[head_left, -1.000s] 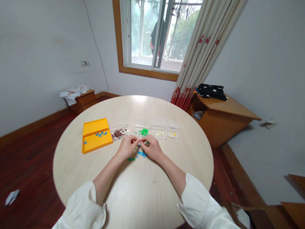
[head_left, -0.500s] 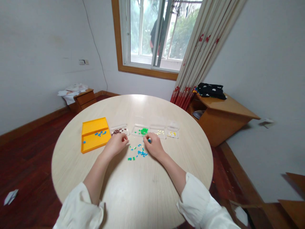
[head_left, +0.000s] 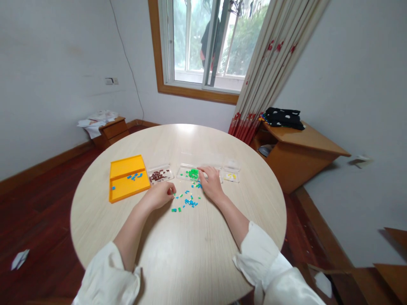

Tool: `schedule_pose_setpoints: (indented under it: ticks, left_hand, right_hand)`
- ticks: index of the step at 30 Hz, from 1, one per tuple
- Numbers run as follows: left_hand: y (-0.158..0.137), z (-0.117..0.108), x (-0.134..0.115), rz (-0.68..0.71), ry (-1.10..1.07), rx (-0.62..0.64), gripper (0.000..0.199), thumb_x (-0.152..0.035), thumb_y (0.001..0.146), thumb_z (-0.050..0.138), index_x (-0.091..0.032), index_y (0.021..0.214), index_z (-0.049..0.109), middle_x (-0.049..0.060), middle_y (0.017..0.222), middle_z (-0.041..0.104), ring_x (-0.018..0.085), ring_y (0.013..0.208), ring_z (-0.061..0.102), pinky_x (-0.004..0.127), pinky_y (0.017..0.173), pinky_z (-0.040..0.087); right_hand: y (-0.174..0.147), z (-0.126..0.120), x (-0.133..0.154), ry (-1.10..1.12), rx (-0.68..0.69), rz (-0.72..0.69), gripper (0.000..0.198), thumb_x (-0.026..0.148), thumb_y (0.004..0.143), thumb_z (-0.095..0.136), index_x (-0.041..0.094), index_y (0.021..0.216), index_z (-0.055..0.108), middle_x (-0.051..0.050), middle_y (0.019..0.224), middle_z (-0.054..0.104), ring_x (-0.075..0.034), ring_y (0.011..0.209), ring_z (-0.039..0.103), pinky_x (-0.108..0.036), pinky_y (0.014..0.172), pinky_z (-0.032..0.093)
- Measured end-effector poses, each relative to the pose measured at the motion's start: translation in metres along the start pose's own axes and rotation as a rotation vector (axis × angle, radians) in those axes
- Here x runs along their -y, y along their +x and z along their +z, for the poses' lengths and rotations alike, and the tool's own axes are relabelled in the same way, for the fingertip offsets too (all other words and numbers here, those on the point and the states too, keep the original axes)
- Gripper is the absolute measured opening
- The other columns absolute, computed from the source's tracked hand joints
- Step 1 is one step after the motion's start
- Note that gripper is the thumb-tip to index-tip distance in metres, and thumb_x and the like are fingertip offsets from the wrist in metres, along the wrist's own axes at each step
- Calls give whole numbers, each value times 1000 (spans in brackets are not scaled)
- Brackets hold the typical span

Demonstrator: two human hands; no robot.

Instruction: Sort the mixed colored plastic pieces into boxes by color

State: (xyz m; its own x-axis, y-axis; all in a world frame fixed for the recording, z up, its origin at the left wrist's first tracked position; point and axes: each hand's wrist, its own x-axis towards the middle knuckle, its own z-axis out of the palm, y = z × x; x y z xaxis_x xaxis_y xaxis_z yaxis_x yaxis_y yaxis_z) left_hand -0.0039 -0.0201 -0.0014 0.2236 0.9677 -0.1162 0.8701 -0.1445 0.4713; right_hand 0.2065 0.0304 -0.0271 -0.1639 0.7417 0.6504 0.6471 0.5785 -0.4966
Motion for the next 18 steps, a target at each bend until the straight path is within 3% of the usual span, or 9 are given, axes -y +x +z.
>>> schedule_pose_setpoints:
  ticks: [8, 18]
  left_hand:
    - [0, 4, -4, 35, -10, -67, 15, -12, 71, 50, -16, 71, 64, 6, 73, 67, 17, 67, 57, 25, 60, 35]
    - [2, 6, -12, 32, -22, -142, 15, -16, 74, 49, -14, 71, 63, 8, 71, 65, 18, 67, 56, 26, 60, 35]
  right_hand:
    - [-1, -1, -5, 82, 8, 77, 22, 22, 88, 44, 19, 89, 66, -6, 90, 68, -19, 86, 57, -34, 82, 37]
    - [-9, 6, 13, 160, 155, -2, 19, 18, 85, 48, 18, 84, 67, -6, 84, 68, -17, 81, 58, -32, 77, 43]
